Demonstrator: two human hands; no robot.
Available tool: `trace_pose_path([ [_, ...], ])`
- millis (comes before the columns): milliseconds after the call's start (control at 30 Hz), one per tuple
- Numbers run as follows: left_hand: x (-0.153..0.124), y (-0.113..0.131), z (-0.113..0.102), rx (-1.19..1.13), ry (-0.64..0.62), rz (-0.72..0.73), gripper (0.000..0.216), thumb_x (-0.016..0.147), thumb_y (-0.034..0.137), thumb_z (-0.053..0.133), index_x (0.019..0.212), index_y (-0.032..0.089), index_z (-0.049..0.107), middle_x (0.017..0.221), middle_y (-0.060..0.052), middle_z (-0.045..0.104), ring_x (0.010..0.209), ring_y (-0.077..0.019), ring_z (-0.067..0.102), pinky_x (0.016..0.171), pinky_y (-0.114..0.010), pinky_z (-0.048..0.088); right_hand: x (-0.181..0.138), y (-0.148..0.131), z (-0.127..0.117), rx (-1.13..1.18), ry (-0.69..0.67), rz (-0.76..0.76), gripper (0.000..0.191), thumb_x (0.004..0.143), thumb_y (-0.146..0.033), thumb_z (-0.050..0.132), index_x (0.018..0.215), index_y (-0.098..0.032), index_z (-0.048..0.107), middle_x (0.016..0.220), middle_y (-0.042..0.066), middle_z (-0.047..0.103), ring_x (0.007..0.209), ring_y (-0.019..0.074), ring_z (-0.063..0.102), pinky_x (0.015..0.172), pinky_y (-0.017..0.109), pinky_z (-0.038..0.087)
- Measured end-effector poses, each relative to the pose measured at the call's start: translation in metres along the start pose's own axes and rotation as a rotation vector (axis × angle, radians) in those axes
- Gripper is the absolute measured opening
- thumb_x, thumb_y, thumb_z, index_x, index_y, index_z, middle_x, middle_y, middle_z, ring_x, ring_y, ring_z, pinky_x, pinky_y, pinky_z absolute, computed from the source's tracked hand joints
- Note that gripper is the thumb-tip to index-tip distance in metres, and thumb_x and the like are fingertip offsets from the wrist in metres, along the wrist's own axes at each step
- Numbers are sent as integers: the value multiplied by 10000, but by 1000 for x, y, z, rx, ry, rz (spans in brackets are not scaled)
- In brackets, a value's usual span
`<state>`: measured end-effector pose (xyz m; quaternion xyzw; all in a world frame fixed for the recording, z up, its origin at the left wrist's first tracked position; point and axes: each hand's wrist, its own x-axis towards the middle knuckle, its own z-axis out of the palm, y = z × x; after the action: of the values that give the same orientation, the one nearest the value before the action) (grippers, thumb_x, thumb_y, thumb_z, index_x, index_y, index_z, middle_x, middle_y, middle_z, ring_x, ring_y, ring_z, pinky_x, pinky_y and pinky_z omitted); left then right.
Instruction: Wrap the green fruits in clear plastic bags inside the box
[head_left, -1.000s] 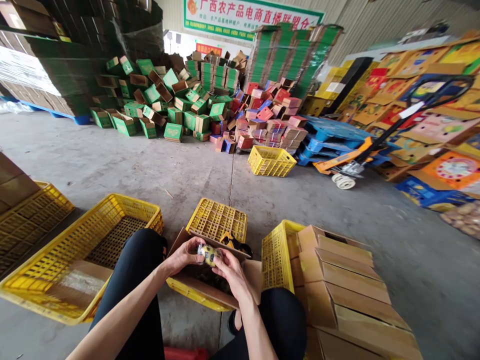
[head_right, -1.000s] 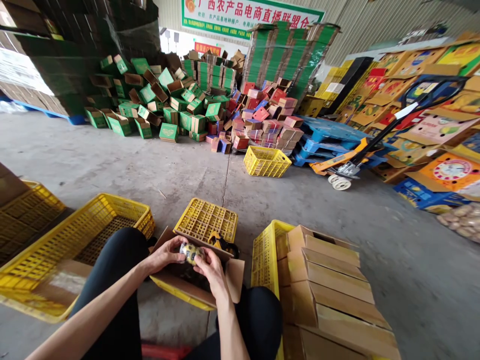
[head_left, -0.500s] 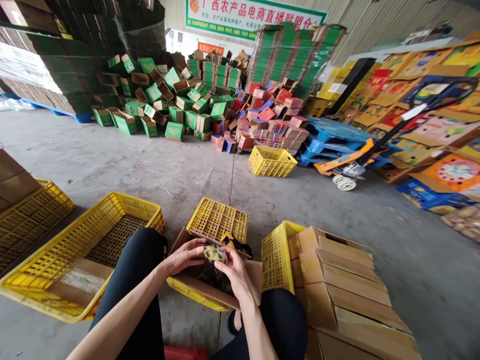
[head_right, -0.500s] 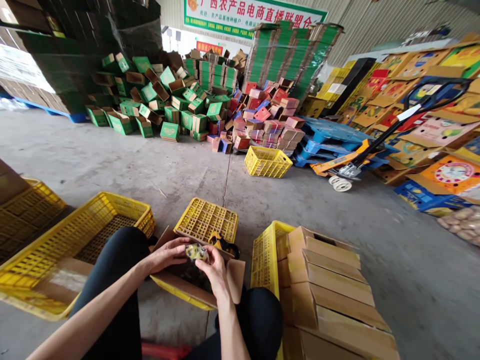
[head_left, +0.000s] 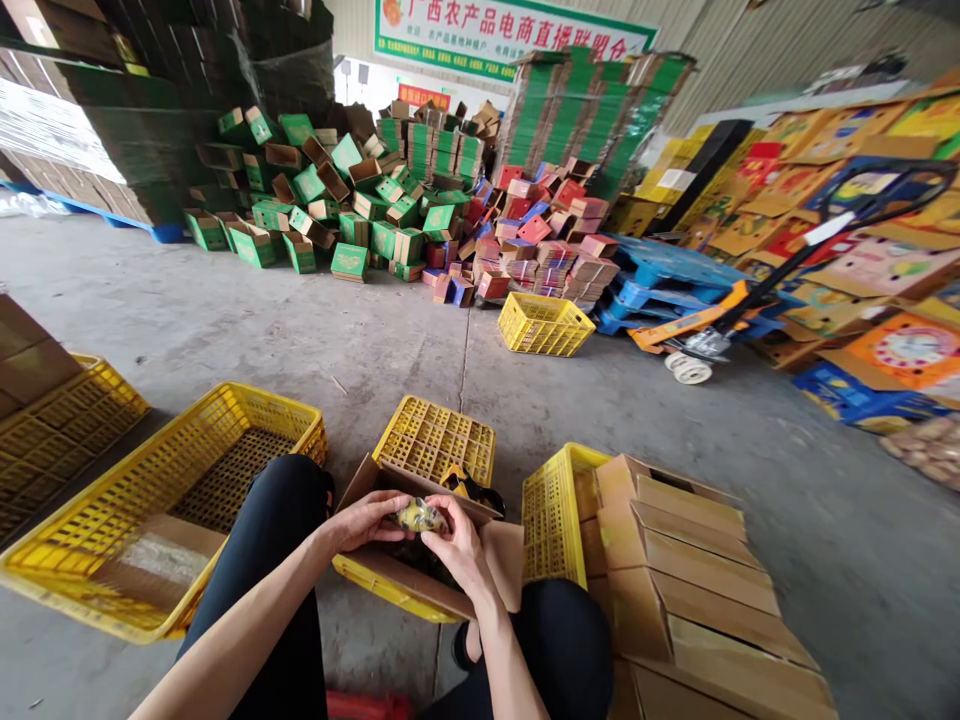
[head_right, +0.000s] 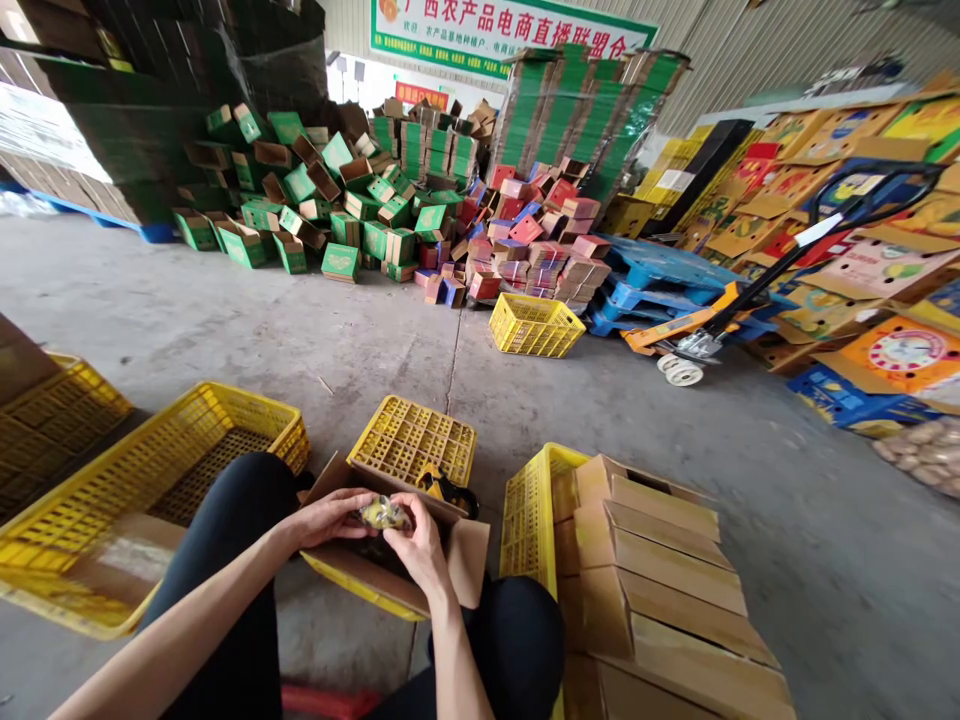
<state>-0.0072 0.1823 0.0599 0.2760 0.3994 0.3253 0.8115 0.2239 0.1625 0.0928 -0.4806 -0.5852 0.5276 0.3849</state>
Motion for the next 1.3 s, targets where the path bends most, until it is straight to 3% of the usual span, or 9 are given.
trace_pose_path([
  [200, -1, 1, -5, -11, -2, 71, 551, 769, 429, 989, 1200, 177, 758, 1186, -119, 808, 944, -235, 823, 824, -285, 641, 0, 4, -4, 105, 15, 62, 600, 790, -468, 890, 1340, -301, 721, 1522, 94, 673, 1437, 347, 613, 1123, 488, 575],
  [267, 1, 0, -7, -12, 7, 101, 537, 736, 371, 1006, 1177, 192, 756, 1159, -92, 793, 937, -220, 803, 823, -300, 635, 0, 6, -7, 138, 44, 111, 622, 826, -579, 869, 1363, -299, 724, 1536, 108, 667, 1443, 351, 614, 1157, 509, 558],
  [367, 2, -2, -8, -3, -1, 142, 577, 704, 284, 1012, 1213, 225, 747, 1169, -66, 756, 961, -211, 773, 835, -317, 625, -1, 8, -8, 204, 73, 243, 665, 819, -676, 853, 1344, -284, 739, 1489, 133, 694, 1355, 360, 681, 1072, 520, 621],
  [467, 1, -3, -6, -3, -34, 173, 693, 700, 211, 1001, 1327, 288, 716, 1220, -55, 720, 1006, -216, 750, 858, -337, 622, -3, 9, -8, 246, 45, 320, 677, 778, -666, 889, 1309, -268, 752, 1366, 135, 754, 1263, 367, 726, 953, 519, 675],
  [600, 1, -5, -5, -31, -75, 210, 802, 696, 160, 999, 1414, 333, 685, 1306, -61, 682, 1066, -226, 732, 937, -375, 609, -3, 9, -7, 249, 39, 289, 606, 741, -597, 928, 1200, -227, 783, 1228, 127, 787, 1135, 350, 762, 925, 515, 677],
  [867, 4, -6, -7, -56, -65, 172, 672, 701, 249, 1030, 1310, 242, 746, 1380, -111, 716, 1234, -294, 720, 1103, -436, 542, -2, 7, -10, 192, 78, 157, 509, 733, -457, 933, 1157, -231, 767, 1182, 95, 788, 1048, 308, 754, 932, 446, 628],
  [1100, 4, -5, -5, -44, -39, 178, 536, 717, 293, 1028, 1181, 203, 774, 1273, -99, 759, 1113, -257, 762, 1023, -396, 580, 0, 8, -8, 146, 57, 119, 489, 710, -450, 945, 1103, -263, 722, 1150, 40, 748, 1050, 275, 720, 939, 394, 590],
  [1300, 3, -3, -5, -84, -72, 190, 524, 737, 265, 1004, 1188, 212, 742, 1206, -87, 768, 1021, -247, 784, 956, -404, 608, 0, 2, -5, 192, -16, 165, 452, 795, -614, 891, 994, -253, 709, 981, 13, 736, 946, 236, 704, 900, 361, 589],
])
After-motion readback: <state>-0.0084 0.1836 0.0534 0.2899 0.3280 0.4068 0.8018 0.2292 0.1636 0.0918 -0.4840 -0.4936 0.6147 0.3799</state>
